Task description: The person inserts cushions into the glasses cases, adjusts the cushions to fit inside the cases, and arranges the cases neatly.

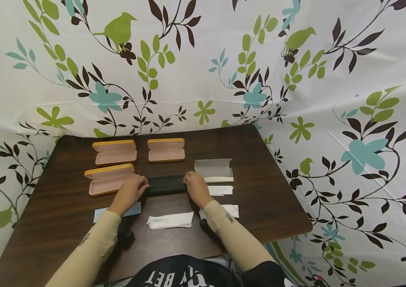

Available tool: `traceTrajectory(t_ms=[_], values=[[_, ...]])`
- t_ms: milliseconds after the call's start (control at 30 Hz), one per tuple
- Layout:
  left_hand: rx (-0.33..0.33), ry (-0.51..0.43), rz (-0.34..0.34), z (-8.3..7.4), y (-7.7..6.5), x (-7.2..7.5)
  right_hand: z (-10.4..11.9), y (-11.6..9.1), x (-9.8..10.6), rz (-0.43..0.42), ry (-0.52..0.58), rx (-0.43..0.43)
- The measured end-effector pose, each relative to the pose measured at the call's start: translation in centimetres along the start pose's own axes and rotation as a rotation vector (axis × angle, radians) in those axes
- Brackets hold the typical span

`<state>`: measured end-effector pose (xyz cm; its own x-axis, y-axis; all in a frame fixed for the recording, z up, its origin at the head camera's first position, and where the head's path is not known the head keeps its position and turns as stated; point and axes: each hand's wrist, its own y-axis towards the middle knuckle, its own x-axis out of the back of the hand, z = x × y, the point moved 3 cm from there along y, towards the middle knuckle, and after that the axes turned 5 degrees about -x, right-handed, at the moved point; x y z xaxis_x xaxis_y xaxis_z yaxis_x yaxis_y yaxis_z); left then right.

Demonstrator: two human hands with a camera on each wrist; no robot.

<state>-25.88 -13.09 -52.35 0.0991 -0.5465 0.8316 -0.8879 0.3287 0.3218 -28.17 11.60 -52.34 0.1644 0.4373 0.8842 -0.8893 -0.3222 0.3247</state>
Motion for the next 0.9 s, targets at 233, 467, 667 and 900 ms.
traceTrajectory(t_ms=[233,467,667,900], values=[[-0.005,-0.009,0.037,-0.3,-1.0,-0.6,0.5,-1.6,-0.4,0.002,-0.057,0.006],[-0.009,0.013,0.028,-0.4,-1.1,-0.7,1.0,-1.4,-0.2,0.050,-0.104,0.029],[-0.004,0.010,0.035,-0.4,-1.0,-0.6,1.0,-1.4,-0.1,0.066,-0.125,0.017],[-0.013,0.039,0.030,-0.4,-1.0,-0.4,0.9,-1.3,0.1,0.060,-0.097,0.006]])
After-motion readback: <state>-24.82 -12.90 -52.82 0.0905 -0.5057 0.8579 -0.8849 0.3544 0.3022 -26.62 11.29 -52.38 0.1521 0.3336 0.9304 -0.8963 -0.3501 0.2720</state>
